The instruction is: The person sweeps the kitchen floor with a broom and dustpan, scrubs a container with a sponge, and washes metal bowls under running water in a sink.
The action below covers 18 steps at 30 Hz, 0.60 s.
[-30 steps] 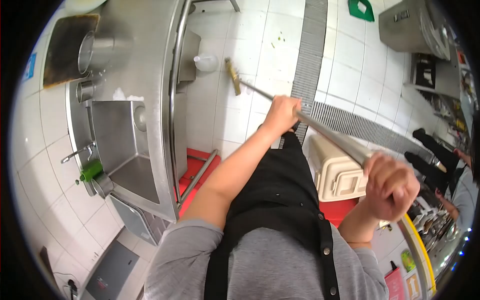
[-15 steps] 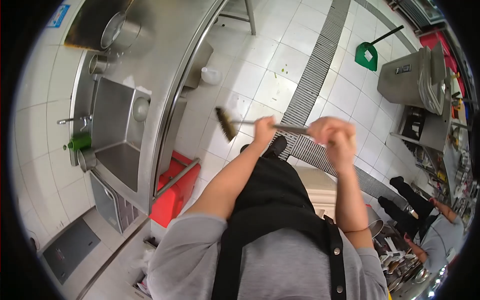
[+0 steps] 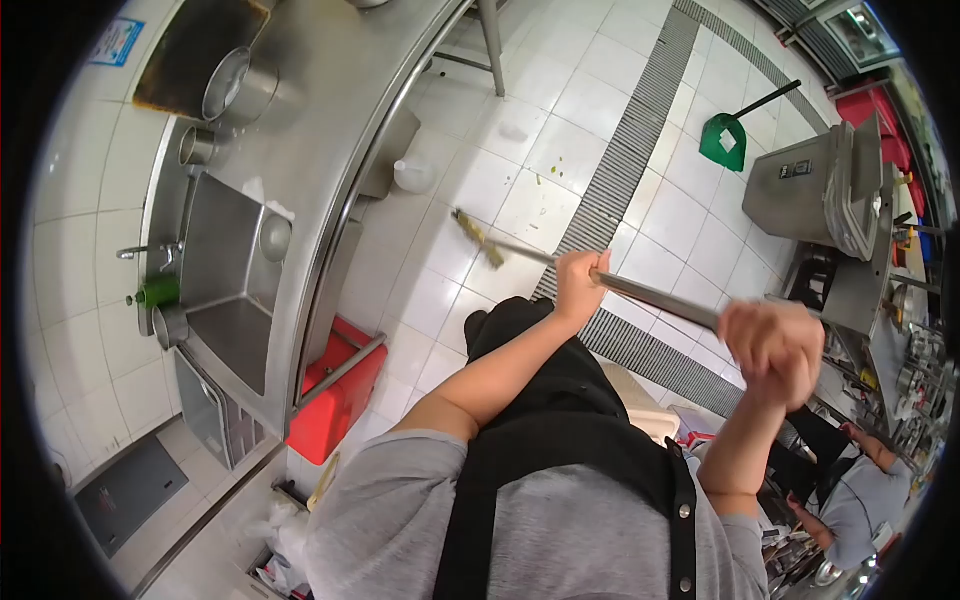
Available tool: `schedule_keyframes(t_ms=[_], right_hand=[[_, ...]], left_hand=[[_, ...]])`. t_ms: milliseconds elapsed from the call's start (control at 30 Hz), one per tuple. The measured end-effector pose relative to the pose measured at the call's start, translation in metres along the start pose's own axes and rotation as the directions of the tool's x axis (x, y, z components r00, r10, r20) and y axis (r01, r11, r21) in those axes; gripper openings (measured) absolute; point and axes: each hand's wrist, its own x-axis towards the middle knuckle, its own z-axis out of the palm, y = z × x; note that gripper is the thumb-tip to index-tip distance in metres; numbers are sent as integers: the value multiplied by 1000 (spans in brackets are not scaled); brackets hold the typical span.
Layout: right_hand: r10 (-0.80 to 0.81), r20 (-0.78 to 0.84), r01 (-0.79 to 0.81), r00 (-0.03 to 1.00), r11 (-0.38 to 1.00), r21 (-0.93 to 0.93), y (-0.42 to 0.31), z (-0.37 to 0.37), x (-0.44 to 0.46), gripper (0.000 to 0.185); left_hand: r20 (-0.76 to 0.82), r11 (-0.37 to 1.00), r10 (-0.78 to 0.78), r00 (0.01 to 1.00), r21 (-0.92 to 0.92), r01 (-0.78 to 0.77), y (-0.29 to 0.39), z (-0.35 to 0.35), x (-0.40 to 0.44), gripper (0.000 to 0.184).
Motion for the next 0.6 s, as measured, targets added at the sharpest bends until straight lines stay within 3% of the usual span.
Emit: schedule_keyframes(t_ms=[33, 100, 167, 233, 267, 367, 400, 500, 567, 600], right_hand=[[47, -61, -44, 997, 998, 43, 14, -10, 7, 23], [91, 16, -91, 996, 996, 5, 40, -22, 34, 20], [71, 164, -47, 984, 989, -141, 57, -18, 62, 18], [162, 295, -71, 941, 952, -297, 65, -14, 83, 16], [136, 290, -40, 947, 949, -313, 67, -18, 91, 16], [47, 217, 27, 975, 946, -322, 61, -28, 105, 17], [1, 163, 49, 987, 952, -303, 50, -32, 108, 19], [-222, 10, 222, 975, 968, -115, 12, -48, 116, 31], [-269, -17, 267, 963, 960, -84, -3, -69, 115, 29], [-264, -125, 255, 956, 963, -82, -1, -71, 116, 29]], left_hand=[[-10, 997, -69, 998, -29, 69, -11, 11, -1, 38], [-29, 975, -206, 978, -89, 203, -32, 35, 6, 40], [-110, 978, -205, 973, -58, 200, -46, 51, 27, 38], [-169, 981, -192, 967, -69, 183, -74, 75, 55, 37], [-179, 975, -213, 960, -105, 196, -80, 85, 72, 35], [-32, 983, -94, 995, -160, 88, -59, 83, 124, 33], [-49, 987, -11, 999, -162, 3, -54, 85, 137, 36], [117, 978, 131, 984, -176, -110, -9, 68, 165, 33], [164, 974, 208, 964, -123, -189, 2, 62, 185, 29], [183, 960, 269, 946, -127, -248, 6, 56, 200, 29]])
